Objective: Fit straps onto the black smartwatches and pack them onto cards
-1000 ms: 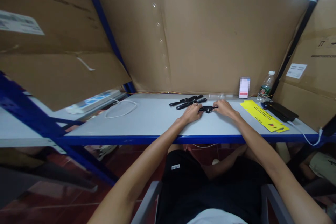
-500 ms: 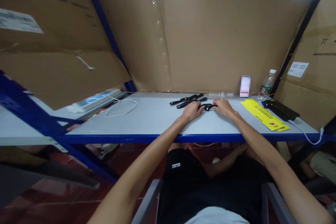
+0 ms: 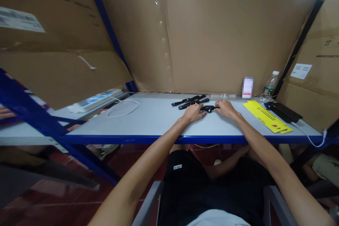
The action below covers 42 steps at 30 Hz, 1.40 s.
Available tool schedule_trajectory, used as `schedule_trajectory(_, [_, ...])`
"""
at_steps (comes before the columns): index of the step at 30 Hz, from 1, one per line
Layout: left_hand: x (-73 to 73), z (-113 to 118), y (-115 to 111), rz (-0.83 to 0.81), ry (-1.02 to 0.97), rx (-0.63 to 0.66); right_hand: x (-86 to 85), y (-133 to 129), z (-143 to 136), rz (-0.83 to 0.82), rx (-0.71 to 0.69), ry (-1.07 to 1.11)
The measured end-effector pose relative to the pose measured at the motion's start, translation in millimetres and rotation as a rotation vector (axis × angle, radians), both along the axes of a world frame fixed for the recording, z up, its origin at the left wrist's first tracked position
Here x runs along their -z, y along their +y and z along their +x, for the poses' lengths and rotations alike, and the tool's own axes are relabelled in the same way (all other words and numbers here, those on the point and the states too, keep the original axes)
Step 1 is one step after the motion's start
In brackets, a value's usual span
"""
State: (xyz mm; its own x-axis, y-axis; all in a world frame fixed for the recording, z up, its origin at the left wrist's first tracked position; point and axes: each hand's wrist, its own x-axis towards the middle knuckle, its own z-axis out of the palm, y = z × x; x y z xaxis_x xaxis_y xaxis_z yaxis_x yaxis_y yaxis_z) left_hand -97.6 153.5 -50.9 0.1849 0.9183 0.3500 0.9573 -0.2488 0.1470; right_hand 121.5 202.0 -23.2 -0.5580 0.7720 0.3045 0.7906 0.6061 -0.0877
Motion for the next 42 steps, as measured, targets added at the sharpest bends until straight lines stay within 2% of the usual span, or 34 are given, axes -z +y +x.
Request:
schedule_trajectory(12, [-0.2,0,0,-0.006,0.015,0.047,0.7,7,5,-0.125,-0.01,0.002])
schedule_trajectory(23, [5.3,-3,6,-0.022,0.002,0.065,1.9,10,5,-0.171,-0.018,0.035])
schedule_trajectory(33, [-1.3,-1,1,-0.062,0.062,0.061,4.2,15,8,-0.184,-0.054,0.059])
schedule_trajectory(42, [1.1,-9,3,-0.085,0.111,0.098,5.5,16,8,-0.2,-0.069,0.104])
